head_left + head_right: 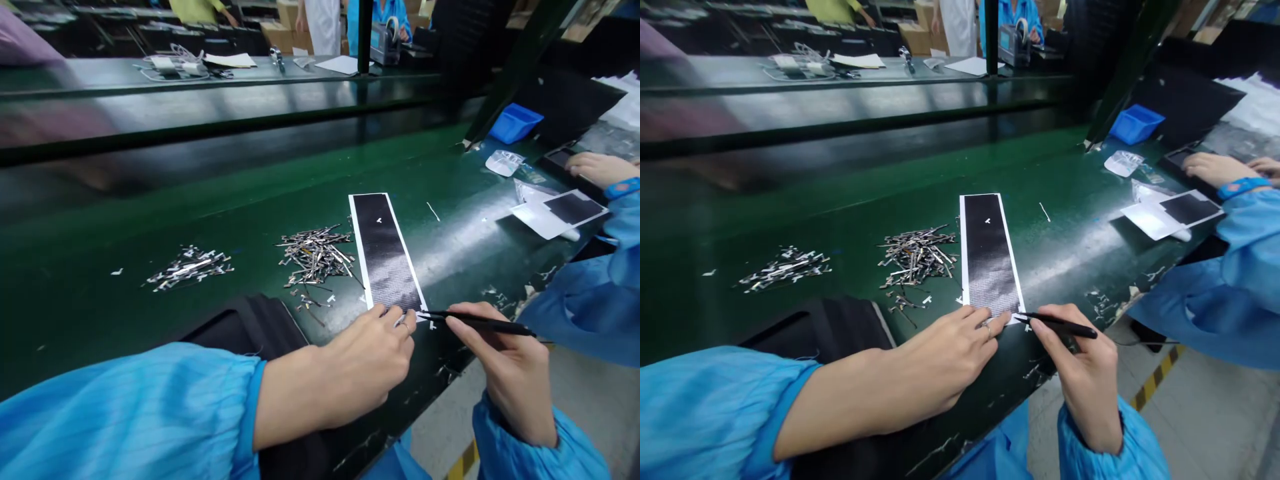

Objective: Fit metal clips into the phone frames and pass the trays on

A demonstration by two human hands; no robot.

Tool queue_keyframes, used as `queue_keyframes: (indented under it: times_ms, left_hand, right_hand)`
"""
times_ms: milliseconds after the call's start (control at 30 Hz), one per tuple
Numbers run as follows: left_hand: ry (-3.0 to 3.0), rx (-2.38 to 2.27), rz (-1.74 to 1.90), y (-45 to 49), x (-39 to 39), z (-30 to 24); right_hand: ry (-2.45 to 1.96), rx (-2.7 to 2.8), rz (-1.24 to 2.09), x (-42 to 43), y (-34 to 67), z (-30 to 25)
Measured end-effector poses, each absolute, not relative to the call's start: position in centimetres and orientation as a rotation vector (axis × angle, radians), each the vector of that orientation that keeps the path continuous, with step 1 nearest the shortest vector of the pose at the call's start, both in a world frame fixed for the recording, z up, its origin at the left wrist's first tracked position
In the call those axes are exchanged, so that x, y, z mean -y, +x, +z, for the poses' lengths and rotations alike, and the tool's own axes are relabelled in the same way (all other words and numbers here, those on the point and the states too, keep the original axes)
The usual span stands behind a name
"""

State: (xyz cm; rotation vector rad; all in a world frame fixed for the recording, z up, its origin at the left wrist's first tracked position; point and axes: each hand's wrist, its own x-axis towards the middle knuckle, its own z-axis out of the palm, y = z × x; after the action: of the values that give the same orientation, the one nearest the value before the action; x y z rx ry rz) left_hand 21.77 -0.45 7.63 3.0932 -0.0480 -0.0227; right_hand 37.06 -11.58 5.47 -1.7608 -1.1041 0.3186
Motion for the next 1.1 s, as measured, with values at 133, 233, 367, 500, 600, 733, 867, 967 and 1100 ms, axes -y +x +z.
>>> queue_keyframes:
  times_ms: [133, 233, 367, 500, 600, 733, 867, 967, 1100]
  left_hand:
    - [3.121, 0.061, 0.008, 21.7, 0.6, 7.4]
    - [3.15, 0.068, 0.015, 21.5, 0.7, 7.3]
    - [3.18, 0.086, 0.017, 21.5, 0.8, 7.5]
    - [3.2, 0.118, -0.009, 21.6, 0.8, 8.0]
    - [3.2, 0.119, -0.038, 21.7, 0.8, 8.3]
    - [3.178, 0.117, -0.079, 21.8, 0.7, 8.6]
    - [3.171, 0.098, -0.064, 21.7, 0.7, 8.5]
    - [3.168, 0.082, -0.063, 21.6, 0.7, 8.2]
    - [3.171, 0.09, -0.098, 21.8, 0.7, 8.2]
  right_hand:
    - [-1.844, 1.073, 0.357, 11.6, 37.2, 5.4]
    - [-1.906, 0.951, 0.313, 11.7, 37.4, 5.3]
    - [-1.904, 0.894, 0.309, 11.7, 37.7, 5.2]
    - [-1.852, 0.898, 0.397, 11.4, 37.9, 5.1]
    - [-1.819, 0.861, 0.438, 11.3, 38.0, 5.0]
    - [-1.776, 0.812, 0.461, 11.2, 38.0, 4.8]
    - [-1.779, 0.805, 0.449, 11.3, 37.9, 4.8]
    - [-1.81, 0.823, 0.398, 11.4, 37.5, 4.7]
    - [-1.864, 0.837, 0.338, 11.6, 37.0, 4.5]
